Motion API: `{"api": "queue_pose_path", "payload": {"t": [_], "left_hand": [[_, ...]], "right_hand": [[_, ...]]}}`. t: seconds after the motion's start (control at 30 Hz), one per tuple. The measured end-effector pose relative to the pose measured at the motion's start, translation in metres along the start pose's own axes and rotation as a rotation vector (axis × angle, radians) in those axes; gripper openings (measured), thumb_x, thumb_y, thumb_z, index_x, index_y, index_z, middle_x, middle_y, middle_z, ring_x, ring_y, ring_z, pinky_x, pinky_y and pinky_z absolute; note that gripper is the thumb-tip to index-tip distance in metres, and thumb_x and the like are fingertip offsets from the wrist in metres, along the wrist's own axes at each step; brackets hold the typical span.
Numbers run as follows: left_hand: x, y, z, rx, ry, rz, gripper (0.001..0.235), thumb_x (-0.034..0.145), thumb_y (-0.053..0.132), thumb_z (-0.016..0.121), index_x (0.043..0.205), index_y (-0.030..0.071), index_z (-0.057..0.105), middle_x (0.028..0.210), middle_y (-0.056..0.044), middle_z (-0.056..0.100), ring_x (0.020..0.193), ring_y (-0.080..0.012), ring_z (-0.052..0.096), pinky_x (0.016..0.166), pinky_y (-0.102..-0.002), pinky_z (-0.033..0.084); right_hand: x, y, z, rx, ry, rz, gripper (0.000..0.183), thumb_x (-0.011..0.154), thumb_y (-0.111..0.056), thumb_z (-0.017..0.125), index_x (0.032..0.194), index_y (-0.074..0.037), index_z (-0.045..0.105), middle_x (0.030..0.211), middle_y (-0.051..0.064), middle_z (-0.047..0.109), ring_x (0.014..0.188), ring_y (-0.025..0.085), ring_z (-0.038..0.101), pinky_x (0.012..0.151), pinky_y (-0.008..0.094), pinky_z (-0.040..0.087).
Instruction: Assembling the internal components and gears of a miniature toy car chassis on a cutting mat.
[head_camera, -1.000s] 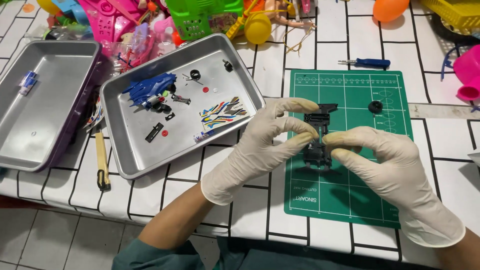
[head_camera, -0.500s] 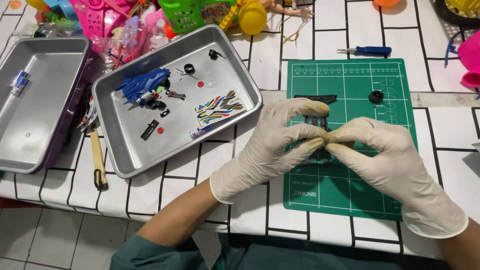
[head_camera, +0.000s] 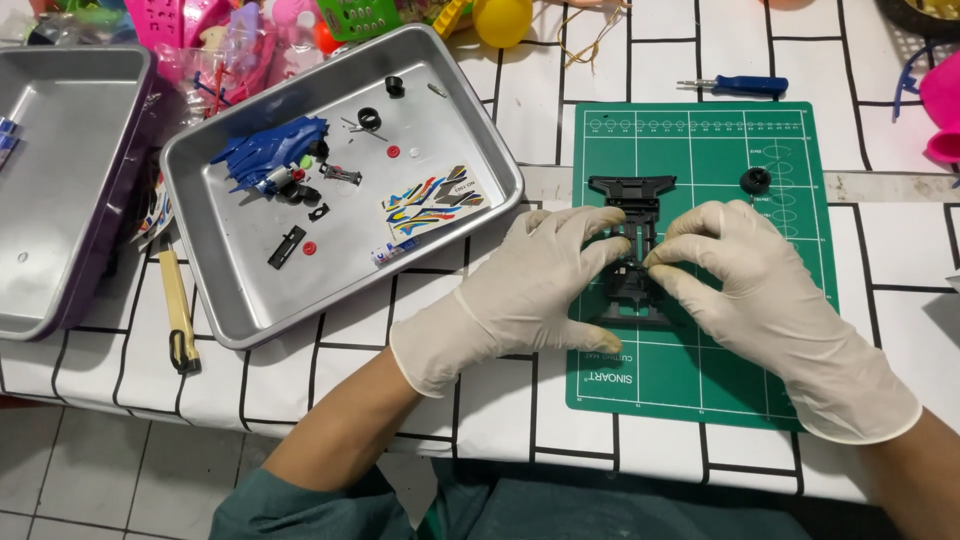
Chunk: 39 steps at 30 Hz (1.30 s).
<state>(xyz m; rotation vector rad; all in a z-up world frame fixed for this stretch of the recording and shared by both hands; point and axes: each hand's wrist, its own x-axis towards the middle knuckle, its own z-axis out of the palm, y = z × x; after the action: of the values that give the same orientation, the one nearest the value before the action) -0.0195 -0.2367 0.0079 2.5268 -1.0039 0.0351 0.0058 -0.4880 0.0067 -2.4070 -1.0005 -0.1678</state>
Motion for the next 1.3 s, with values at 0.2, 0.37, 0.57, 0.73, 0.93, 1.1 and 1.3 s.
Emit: {"api": "queue_pose_path", "payload": {"t": [0.2, 0.37, 0.57, 0.73, 0.93, 1.1, 1.3], "left_hand": [[0.001, -0.003, 0.018, 0.12, 0.034, -0.006, 0.098, 0.066, 0.074, 0.087, 0.132, 0.009, 0.056, 0.15, -0.016, 0.05, 0.134, -0.0364, 0.053, 0.095, -0.059, 0.046], [0.002, 0.0, 0.016, 0.121, 0.009, -0.048, 0.098, 0.069, 0.071, 0.087, 0.137, 0.01, 0.052, 0.147, -0.014, 0.053, 0.129, -0.0349, 0.057, 0.09, -0.054, 0.048], [0.002, 0.0, 0.017, 0.144, 0.017, -0.034, 0.107, 0.07, 0.072, 0.087, 0.144, 0.007, 0.045, 0.146, -0.014, 0.053, 0.122, -0.0336, 0.061, 0.085, -0.051, 0.051], [0.001, -0.001, 0.017, 0.124, 0.016, -0.03, 0.106, 0.07, 0.07, 0.089, 0.144, 0.008, 0.045, 0.145, -0.014, 0.053, 0.123, -0.0349, 0.06, 0.089, -0.053, 0.05], [0.001, -0.001, 0.018, 0.134, 0.025, -0.032, 0.101, 0.068, 0.069, 0.089, 0.141, 0.012, 0.049, 0.144, -0.013, 0.053, 0.122, -0.0345, 0.061, 0.087, -0.052, 0.05], [0.0, 0.001, 0.016, 0.157, 0.024, -0.039, 0.09, 0.07, 0.069, 0.087, 0.135, 0.017, 0.052, 0.143, -0.013, 0.054, 0.117, -0.0351, 0.063, 0.084, -0.051, 0.051], [0.001, 0.001, 0.014, 0.125, 0.029, 0.005, 0.084, 0.073, 0.068, 0.086, 0.132, 0.02, 0.052, 0.139, -0.016, 0.054, 0.116, -0.0375, 0.062, 0.082, -0.054, 0.051]], "right_hand": [[0.0, 0.001, 0.005, -0.104, 0.014, 0.005, 0.007, 0.088, -0.019, 0.078, 0.095, -0.017, 0.078, 0.102, 0.0, 0.066, 0.091, 0.026, 0.058, 0.088, 0.042, 0.045], [0.001, 0.001, 0.008, -0.153, 0.032, -0.02, 0.006, 0.087, -0.019, 0.08, 0.093, -0.019, 0.077, 0.102, -0.001, 0.066, 0.089, 0.026, 0.058, 0.083, 0.043, 0.046], [0.0, 0.001, 0.009, -0.245, 0.087, -0.09, 0.009, 0.087, -0.019, 0.082, 0.094, -0.018, 0.077, 0.105, 0.0, 0.066, 0.09, 0.029, 0.059, 0.077, 0.045, 0.044], [0.001, 0.003, 0.01, -0.349, 0.11, -0.159, 0.009, 0.089, -0.023, 0.081, 0.096, -0.019, 0.076, 0.105, 0.0, 0.066, 0.085, 0.029, 0.059, 0.068, 0.044, 0.043], [0.001, 0.001, 0.009, -0.484, 0.165, -0.274, 0.009, 0.096, -0.028, 0.08, 0.095, -0.024, 0.073, 0.109, -0.001, 0.069, 0.085, 0.029, 0.06, 0.067, 0.042, 0.039], [0.003, -0.001, 0.007, -0.553, 0.165, -0.297, 0.008, 0.098, -0.033, 0.078, 0.096, -0.027, 0.073, 0.107, 0.0, 0.071, 0.086, 0.029, 0.062, 0.065, 0.042, 0.039], [0.0, 0.003, 0.007, -0.533, 0.083, -0.261, 0.006, 0.096, -0.035, 0.075, 0.099, -0.03, 0.074, 0.109, -0.005, 0.07, 0.092, 0.029, 0.061, 0.069, 0.043, 0.038]]}}
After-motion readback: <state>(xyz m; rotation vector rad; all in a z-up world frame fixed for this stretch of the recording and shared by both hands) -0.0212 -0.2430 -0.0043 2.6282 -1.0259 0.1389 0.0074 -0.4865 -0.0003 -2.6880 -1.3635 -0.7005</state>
